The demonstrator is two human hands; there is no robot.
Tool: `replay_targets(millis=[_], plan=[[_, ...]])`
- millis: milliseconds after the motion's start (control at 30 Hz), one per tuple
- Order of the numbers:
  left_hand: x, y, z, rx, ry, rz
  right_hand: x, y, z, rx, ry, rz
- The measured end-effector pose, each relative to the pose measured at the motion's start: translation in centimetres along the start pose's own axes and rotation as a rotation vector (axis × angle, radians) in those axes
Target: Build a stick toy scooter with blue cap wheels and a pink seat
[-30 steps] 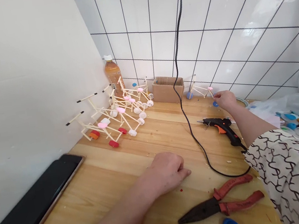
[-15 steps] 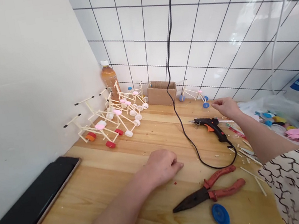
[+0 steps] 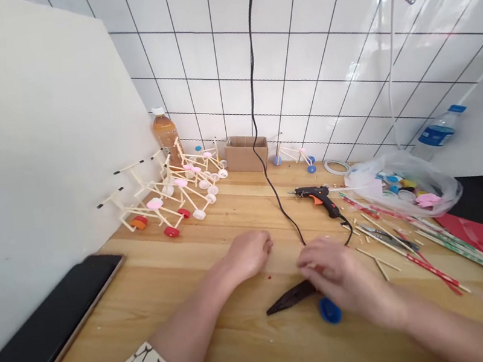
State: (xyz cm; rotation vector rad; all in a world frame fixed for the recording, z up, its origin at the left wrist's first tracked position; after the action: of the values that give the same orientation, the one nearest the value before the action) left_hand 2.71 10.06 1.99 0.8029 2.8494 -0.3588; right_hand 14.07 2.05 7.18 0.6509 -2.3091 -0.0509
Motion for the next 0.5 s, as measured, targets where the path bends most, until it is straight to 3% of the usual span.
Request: replay_targets(millis=[133, 500], plan=[[-0.1, 0.0, 0.1, -0.033, -0.017, 0.013, 2.3, -2.6, 3.0, 0.038, -0.021, -0.047], [-0.5, -0.1, -0.1, -0.106, 0.030, 0.013, 2.4, -4.3, 5.4, 0.018, -0.096, -0.166]])
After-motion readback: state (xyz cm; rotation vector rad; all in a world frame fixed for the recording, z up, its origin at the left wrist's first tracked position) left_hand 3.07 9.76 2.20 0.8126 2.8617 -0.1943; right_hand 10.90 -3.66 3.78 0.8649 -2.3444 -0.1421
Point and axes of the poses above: each hand's wrist, its own y-axis towards the middle knuckle, its own z-axis out of the palm, x = y × z, the point moved 7 cm from there along y, towards the middle knuckle, and after that the axes turned 11 degrees about y, right-handed, at the moved point
